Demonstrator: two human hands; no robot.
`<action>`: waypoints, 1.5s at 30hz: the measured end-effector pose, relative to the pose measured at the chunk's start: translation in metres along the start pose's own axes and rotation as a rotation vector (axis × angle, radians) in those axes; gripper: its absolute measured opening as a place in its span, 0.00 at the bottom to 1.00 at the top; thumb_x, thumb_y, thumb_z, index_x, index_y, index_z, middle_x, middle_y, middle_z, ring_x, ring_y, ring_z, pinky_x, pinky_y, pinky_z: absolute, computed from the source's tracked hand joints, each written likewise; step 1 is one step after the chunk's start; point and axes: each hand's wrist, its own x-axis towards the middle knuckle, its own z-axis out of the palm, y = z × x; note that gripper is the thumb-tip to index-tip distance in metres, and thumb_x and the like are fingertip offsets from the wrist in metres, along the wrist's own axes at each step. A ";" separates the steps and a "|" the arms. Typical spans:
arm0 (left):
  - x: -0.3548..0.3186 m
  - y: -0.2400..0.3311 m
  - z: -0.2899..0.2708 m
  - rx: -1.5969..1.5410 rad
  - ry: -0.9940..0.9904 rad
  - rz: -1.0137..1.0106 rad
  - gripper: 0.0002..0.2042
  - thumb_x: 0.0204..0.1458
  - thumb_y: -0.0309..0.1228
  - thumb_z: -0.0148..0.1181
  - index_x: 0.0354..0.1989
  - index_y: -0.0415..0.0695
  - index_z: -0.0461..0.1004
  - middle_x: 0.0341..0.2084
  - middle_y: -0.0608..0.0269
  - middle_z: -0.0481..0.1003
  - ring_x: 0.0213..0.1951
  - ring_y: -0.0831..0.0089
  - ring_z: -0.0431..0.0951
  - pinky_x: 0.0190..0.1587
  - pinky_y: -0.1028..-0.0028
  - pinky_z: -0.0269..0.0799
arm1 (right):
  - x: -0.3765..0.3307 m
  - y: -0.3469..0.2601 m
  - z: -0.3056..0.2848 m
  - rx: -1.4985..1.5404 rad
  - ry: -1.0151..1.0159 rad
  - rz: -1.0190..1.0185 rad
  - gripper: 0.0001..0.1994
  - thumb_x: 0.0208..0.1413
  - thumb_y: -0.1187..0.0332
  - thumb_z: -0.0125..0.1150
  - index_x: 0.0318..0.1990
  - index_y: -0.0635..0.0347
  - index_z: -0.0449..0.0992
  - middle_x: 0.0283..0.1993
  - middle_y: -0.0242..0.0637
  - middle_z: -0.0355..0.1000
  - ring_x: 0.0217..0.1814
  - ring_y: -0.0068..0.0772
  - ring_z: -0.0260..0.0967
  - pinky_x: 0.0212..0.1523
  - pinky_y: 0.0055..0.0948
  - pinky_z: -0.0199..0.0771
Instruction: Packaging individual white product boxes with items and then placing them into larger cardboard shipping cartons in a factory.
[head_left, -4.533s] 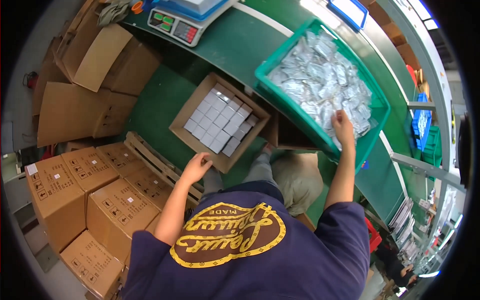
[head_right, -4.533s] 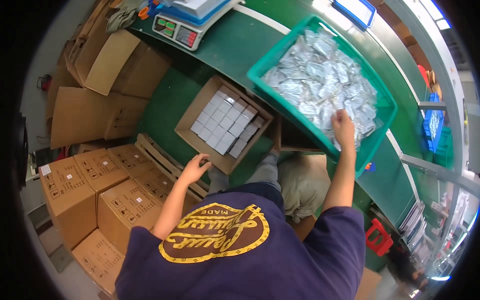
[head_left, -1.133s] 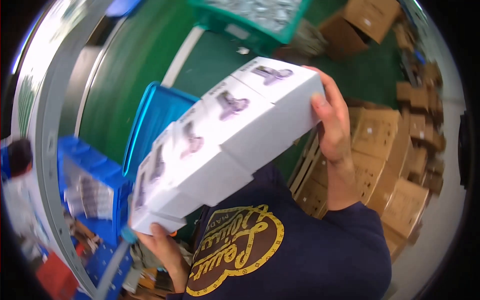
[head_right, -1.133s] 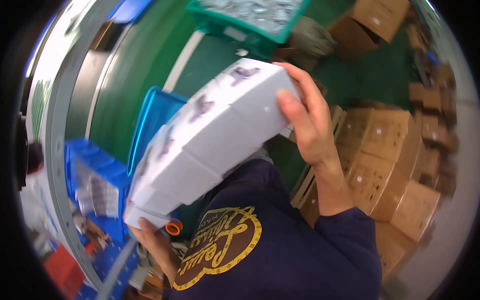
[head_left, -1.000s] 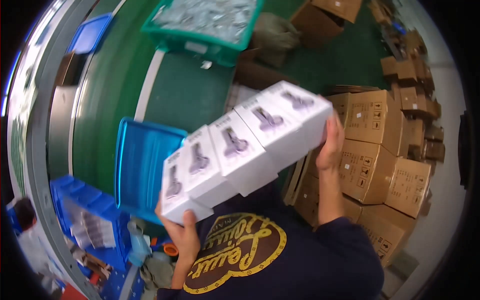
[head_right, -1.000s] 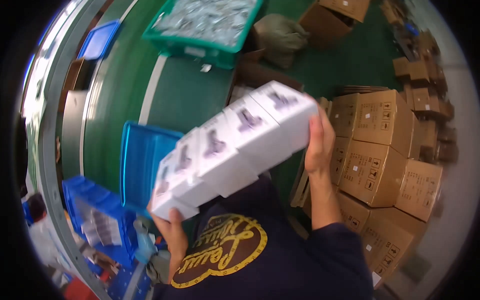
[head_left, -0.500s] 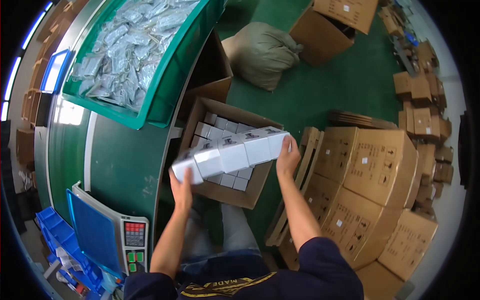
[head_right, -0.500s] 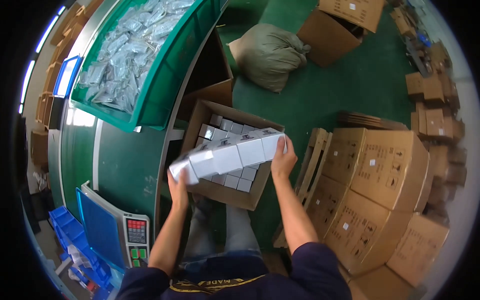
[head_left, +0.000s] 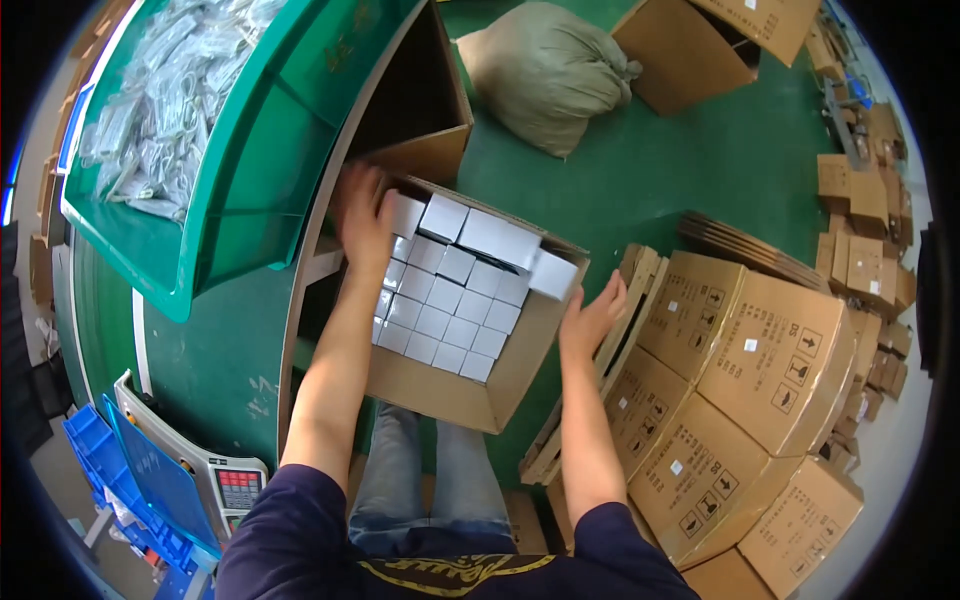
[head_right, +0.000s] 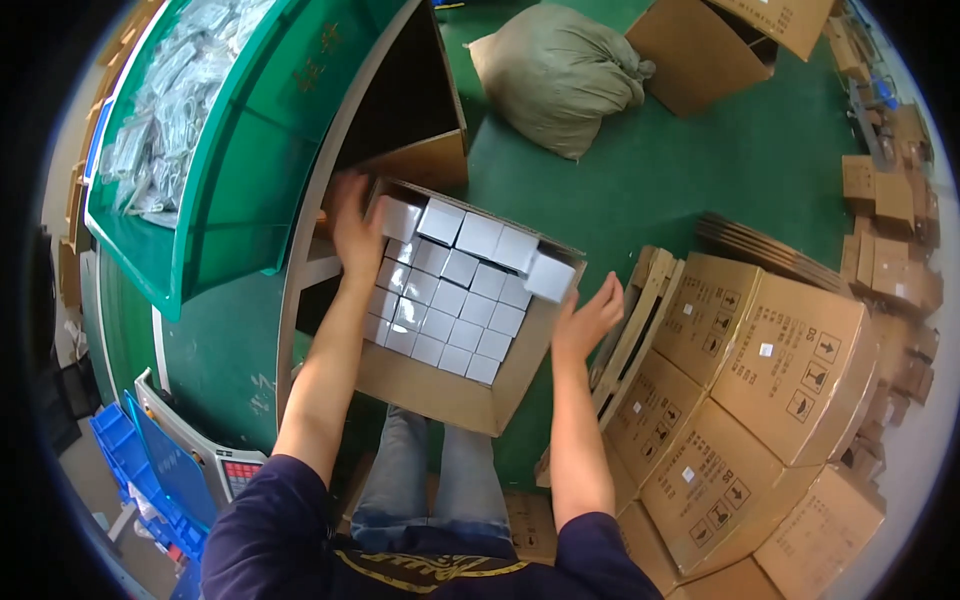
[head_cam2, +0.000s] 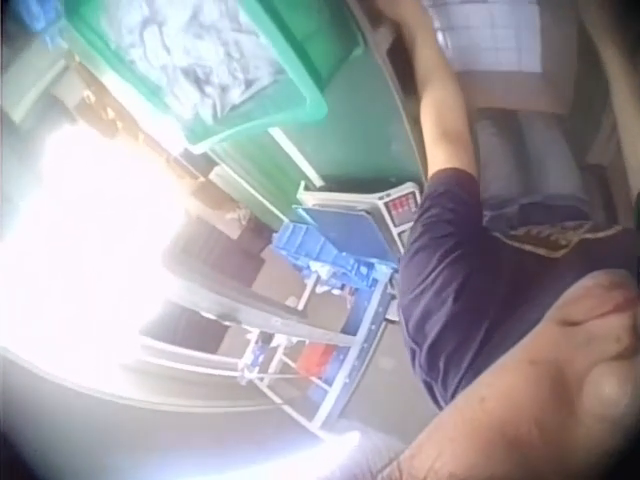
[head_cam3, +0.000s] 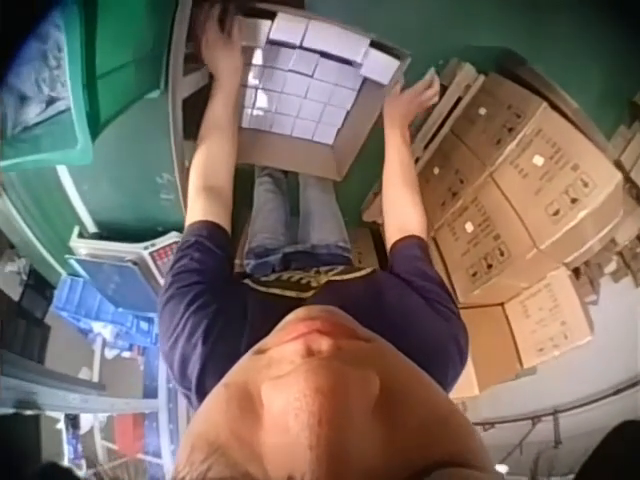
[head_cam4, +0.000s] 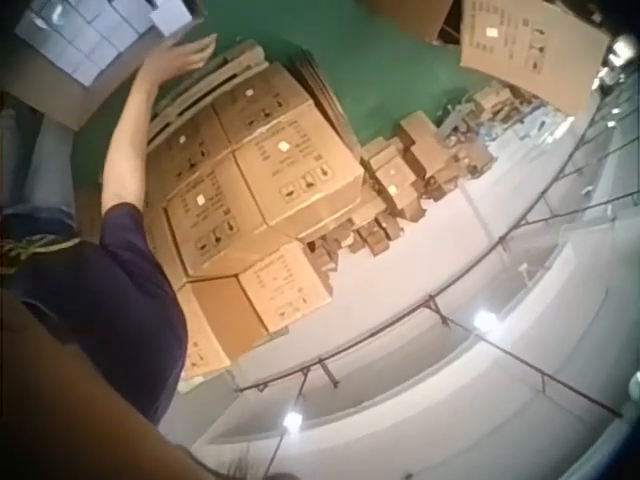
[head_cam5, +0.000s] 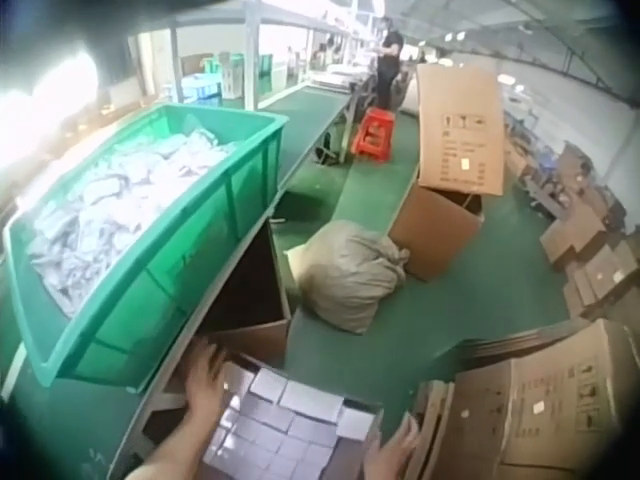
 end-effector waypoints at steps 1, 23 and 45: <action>-0.004 0.007 -0.007 0.006 0.115 -0.015 0.20 0.55 0.30 0.60 0.57 0.42 0.68 0.55 0.50 0.70 0.56 0.53 0.70 0.59 0.61 0.66 | -0.004 0.008 -0.011 -0.043 -0.035 0.003 0.28 0.57 0.73 0.58 0.64 0.68 0.57 0.60 0.50 0.59 0.62 0.54 0.58 0.63 0.42 0.57; -0.025 -0.048 0.018 0.270 -0.704 -0.510 0.24 0.47 0.28 0.59 0.54 0.33 0.68 0.50 0.37 0.72 0.52 0.46 0.73 0.62 0.57 0.60 | -0.086 0.073 0.019 0.040 -1.114 0.646 0.26 0.57 0.51 0.49 0.59 0.57 0.68 0.46 0.47 0.76 0.34 0.40 0.78 0.37 0.35 0.80; 0.019 0.130 0.032 0.108 -0.954 -0.521 0.16 0.52 0.17 0.48 0.50 0.35 0.70 0.36 0.62 0.77 0.36 0.78 0.77 0.37 0.78 0.70 | 0.087 0.178 -0.051 0.392 -1.101 0.211 0.15 0.51 0.65 0.53 0.37 0.71 0.75 0.31 0.58 0.76 0.38 0.57 0.76 0.40 0.48 0.76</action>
